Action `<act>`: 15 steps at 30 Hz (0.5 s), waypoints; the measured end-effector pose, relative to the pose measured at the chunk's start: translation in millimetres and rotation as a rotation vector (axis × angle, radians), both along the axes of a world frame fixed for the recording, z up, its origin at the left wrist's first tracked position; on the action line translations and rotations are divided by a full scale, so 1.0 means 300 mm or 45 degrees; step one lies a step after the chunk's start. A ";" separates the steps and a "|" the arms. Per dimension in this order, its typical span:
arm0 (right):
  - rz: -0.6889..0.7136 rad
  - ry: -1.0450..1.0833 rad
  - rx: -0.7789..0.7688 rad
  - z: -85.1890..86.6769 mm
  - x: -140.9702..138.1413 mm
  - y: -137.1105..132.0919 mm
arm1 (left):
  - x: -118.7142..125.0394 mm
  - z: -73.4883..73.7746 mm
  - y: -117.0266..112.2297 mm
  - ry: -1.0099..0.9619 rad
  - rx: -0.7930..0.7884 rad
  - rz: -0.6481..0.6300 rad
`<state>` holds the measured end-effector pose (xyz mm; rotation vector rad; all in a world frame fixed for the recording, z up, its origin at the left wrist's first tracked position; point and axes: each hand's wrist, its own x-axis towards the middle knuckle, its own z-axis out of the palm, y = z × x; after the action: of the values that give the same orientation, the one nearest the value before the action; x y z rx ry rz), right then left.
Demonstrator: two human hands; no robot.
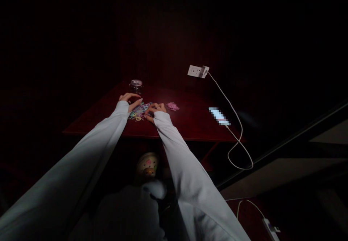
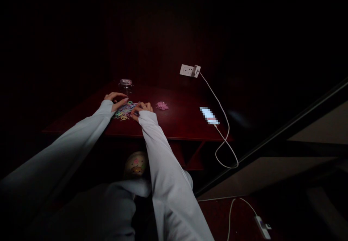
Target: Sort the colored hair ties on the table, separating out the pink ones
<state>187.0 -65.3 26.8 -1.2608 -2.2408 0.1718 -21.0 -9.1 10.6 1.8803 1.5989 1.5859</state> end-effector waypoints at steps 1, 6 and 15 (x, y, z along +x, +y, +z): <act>-0.008 0.012 -0.008 0.000 0.000 0.001 | 0.007 0.004 -0.006 -0.019 -0.003 0.025; -0.020 0.051 0.015 0.002 -0.003 0.002 | 0.021 0.026 -0.013 -0.137 -0.053 0.060; -0.005 -0.054 0.002 0.019 -0.024 -0.012 | -0.099 0.008 0.064 -0.649 -0.288 -0.197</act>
<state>179.9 -68.9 32.7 -1.2794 -2.2734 0.1431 -50.5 10.1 13.1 1.3114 1.3085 1.5746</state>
